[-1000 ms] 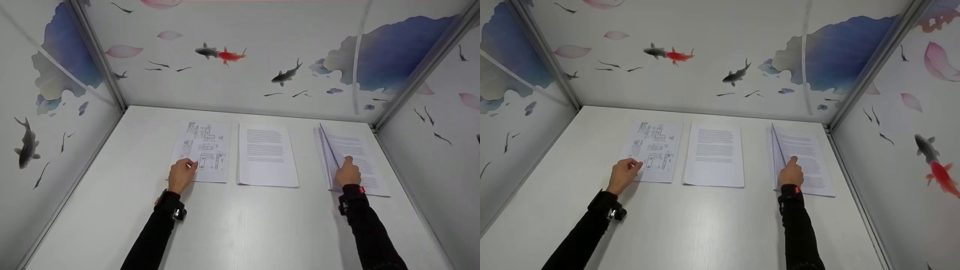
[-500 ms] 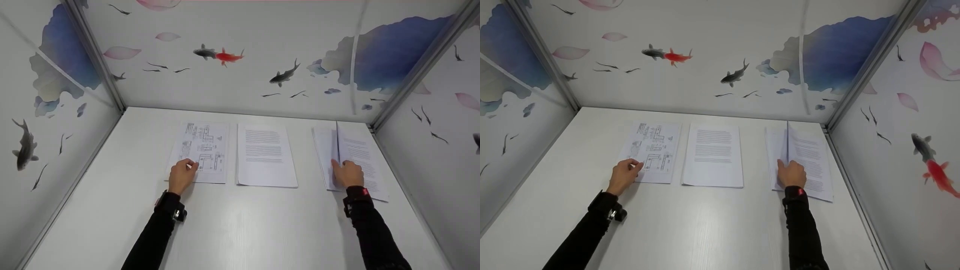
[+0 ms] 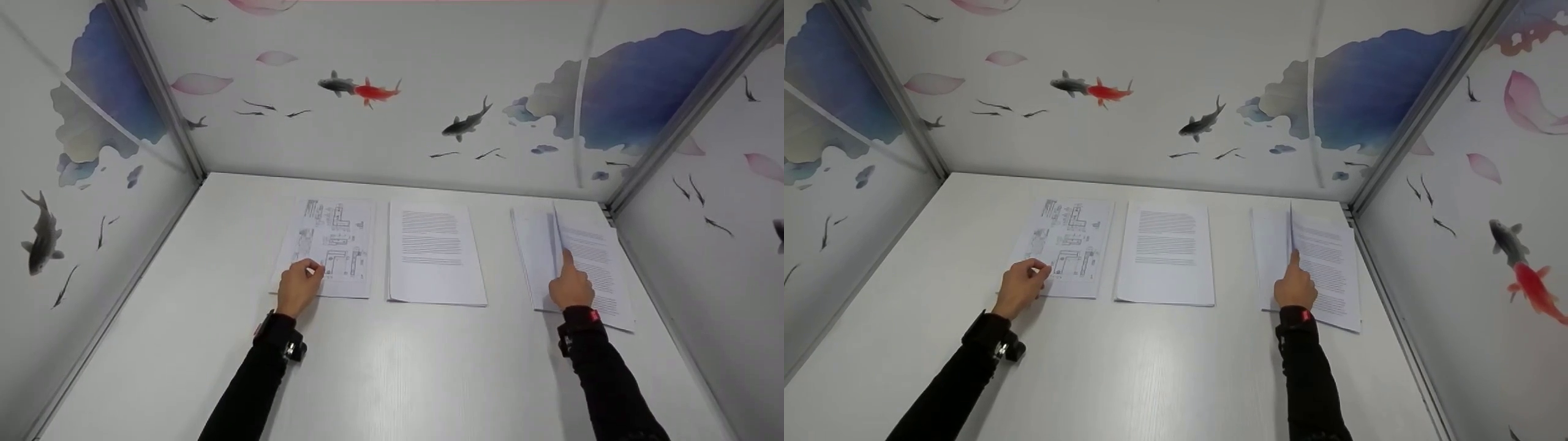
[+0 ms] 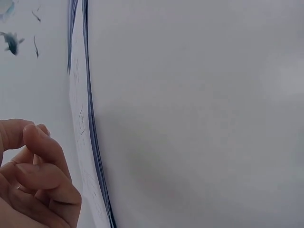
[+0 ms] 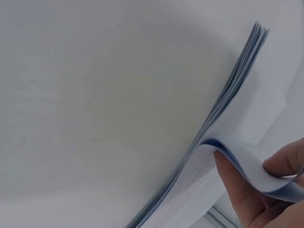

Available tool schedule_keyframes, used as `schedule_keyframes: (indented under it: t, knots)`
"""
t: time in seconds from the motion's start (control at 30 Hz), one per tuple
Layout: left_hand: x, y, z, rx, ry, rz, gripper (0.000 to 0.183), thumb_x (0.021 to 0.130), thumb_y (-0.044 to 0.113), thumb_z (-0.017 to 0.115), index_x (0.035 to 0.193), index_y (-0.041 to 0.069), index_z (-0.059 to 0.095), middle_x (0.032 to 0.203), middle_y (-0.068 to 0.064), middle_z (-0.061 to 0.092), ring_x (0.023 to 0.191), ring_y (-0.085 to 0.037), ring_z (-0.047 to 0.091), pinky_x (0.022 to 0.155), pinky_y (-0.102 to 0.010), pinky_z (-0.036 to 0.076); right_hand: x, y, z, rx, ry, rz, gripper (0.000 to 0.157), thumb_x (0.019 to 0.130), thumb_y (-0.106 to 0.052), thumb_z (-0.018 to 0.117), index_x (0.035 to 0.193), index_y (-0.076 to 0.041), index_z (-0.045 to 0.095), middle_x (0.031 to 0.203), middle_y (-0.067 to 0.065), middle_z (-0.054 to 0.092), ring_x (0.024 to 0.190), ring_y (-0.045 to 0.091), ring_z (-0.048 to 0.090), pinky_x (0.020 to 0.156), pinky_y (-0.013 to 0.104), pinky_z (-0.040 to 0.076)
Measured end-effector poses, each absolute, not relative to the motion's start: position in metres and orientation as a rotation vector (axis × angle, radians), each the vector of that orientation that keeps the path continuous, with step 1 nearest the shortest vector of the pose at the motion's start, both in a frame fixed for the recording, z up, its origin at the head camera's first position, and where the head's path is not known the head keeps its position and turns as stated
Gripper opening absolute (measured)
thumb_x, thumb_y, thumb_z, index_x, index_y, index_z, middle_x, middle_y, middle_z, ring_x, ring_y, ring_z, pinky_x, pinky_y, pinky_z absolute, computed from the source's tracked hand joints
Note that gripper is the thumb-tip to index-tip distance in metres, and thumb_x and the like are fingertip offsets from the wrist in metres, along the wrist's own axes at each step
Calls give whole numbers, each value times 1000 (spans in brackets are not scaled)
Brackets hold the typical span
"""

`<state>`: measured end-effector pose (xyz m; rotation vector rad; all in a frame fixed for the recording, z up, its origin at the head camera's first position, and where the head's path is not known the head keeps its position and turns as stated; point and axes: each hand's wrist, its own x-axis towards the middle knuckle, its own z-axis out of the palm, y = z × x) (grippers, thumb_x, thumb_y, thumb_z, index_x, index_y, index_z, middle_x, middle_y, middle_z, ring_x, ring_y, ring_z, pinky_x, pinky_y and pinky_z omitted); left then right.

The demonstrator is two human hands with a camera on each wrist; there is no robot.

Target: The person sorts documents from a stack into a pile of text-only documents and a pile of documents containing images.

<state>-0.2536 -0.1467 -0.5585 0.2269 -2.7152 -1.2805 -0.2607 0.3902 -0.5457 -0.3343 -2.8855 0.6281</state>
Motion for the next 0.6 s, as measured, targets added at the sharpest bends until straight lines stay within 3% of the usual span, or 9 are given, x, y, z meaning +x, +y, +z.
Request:
schedule_keyframes:
  t: [0.1, 0.3, 0.6]
  knots:
    - [-255, -144, -558, 215, -2702, -1307, 19, 94, 25, 62, 96, 7, 70, 67, -3, 59, 57, -16, 50, 51, -27, 36, -259, 383, -546, -293, -2875, 576, 66, 86, 3, 40, 151, 0, 25, 87, 36, 62, 66, 45, 60, 51, 53, 45]
    - [-257, -133, -555, 164, -2697, -1367, 18, 94, 23, 61, 97, 7, 69, 65, -2, 58, 53, -14, 52, 48, -26, 38, -260, 361, -541, -202, -2772, 541, 51, 91, 6, 39, 141, 2, 45, 127, 33, 57, 97, 57, 59, 74, 67, 47]
    - [-257, -111, -552, 105, -2707, -1412, 17, 95, 23, 61, 95, 8, 70, 66, -2, 59, 52, -14, 54, 47, -26, 39, -269, 325, -540, 15, -2629, 551, 51, 89, 15, 45, 138, 2, 51, 136, 25, 55, 111, 48, 59, 88, 59, 48]
